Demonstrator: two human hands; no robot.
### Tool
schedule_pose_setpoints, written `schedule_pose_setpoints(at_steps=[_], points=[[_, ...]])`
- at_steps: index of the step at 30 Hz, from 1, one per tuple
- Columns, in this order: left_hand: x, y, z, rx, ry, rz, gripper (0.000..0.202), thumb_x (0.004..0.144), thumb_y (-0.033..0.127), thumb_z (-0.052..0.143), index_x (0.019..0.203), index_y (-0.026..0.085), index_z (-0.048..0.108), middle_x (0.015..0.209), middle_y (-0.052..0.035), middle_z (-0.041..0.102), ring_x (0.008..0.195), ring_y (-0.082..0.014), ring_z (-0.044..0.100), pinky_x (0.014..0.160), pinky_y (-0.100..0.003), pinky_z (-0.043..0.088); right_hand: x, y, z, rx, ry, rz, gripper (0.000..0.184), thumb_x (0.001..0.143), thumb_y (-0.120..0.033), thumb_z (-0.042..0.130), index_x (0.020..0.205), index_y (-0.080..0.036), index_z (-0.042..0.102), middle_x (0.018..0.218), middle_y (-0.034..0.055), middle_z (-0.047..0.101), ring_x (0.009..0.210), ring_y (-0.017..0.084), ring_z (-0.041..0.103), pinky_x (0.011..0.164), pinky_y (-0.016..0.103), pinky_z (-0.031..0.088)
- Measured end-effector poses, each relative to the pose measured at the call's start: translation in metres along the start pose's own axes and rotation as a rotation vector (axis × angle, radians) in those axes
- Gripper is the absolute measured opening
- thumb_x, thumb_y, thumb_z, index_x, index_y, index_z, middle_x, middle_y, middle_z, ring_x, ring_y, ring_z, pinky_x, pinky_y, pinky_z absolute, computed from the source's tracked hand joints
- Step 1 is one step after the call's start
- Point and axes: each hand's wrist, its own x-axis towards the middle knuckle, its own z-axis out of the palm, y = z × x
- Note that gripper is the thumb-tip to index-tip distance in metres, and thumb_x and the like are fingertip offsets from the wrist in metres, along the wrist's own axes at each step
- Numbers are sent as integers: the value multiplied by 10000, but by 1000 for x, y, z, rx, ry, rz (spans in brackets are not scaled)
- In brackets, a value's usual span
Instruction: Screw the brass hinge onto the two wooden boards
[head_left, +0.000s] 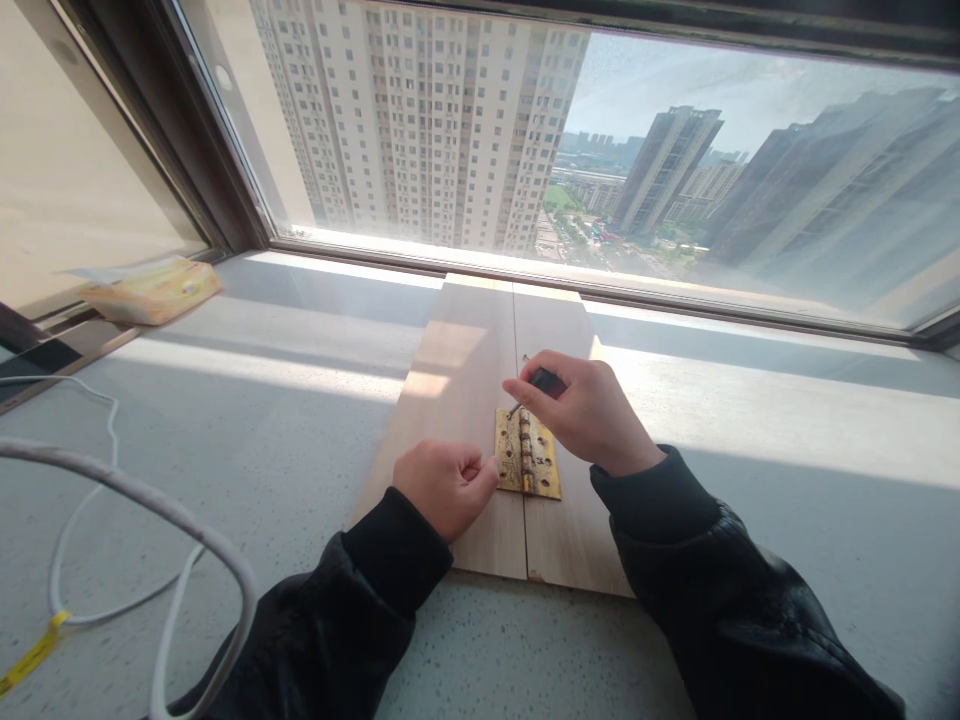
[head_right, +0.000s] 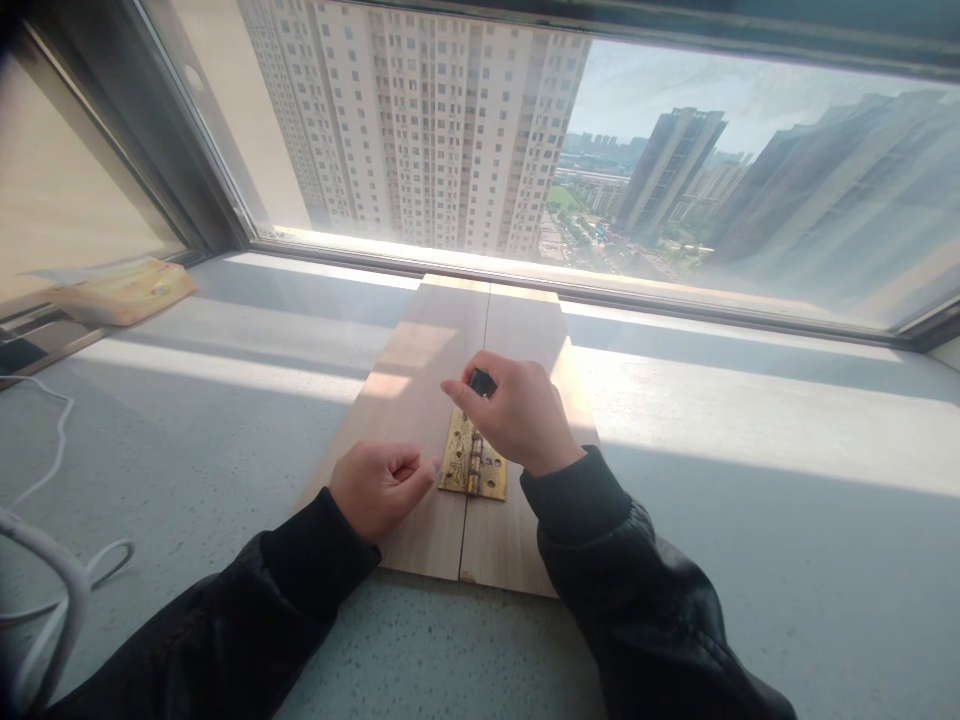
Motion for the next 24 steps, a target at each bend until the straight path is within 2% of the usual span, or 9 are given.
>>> schedule_pose_setpoints(at_steps=[4,8,11,15,18,19,21,23,24], points=[[1,-2,0,-4,-9,-1,445,764,460,439,456,153,346,430,46,291,451,-77,241,479,-232,162,1,1,-10,51,-143,-11,130,779,-271,520,822,-192,614,606,-19,557,527,108,464,512,241,338],[1,-4,0,-4,-6,-4,447,767,464,434,455,156,346,427,45,292,447,-79,245,477,-235,168,1,3,-15,77,-209,7,227,814,-380,509,825,-181,618,580,-10,554,501,113,481,505,253,335],[0,-4,1,-2,0,-3,446,768,462,436,457,157,344,426,45,294,446,-80,252,478,-238,172,2,3,-12,15,-126,20,305,770,-474,564,693,-179,571,517,-25,493,472,102,429,473,249,294],[-1,-3,0,-9,-1,4,447,771,463,434,459,156,342,429,44,305,447,-79,260,478,-236,176,2,3,-5,-133,46,31,423,736,-525,580,534,-189,421,447,-52,350,450,84,295,448,244,238],[-1,-2,-1,-5,-3,2,445,765,462,441,458,156,339,429,44,306,449,-80,259,478,-236,175,2,5,-1,-228,118,49,427,756,-514,555,512,-188,425,435,-44,339,448,90,286,451,246,235],[-1,-2,-1,-2,-4,0,444,763,461,443,458,157,338,429,44,304,450,-81,258,479,-236,175,2,5,0,-236,130,36,388,766,-497,551,542,-189,477,446,-39,367,452,94,311,460,248,248],[-1,-2,-1,5,-7,-4,441,762,459,441,458,156,337,428,44,299,452,-82,253,482,-236,173,1,5,1,-221,155,-13,258,784,-444,555,721,-199,608,505,-27,461,485,107,386,498,251,289],[-1,-1,0,12,-8,-6,437,762,453,439,457,156,340,429,44,295,454,-82,244,484,-237,169,0,3,1,-182,163,-63,224,791,-397,565,882,-210,646,575,-14,536,526,115,442,535,255,315],[0,0,0,13,-8,-8,435,762,451,438,457,156,341,430,44,293,454,-82,240,485,-238,167,0,2,2,-158,152,-85,218,791,-388,572,889,-211,653,589,-12,551,535,115,452,544,255,319]])
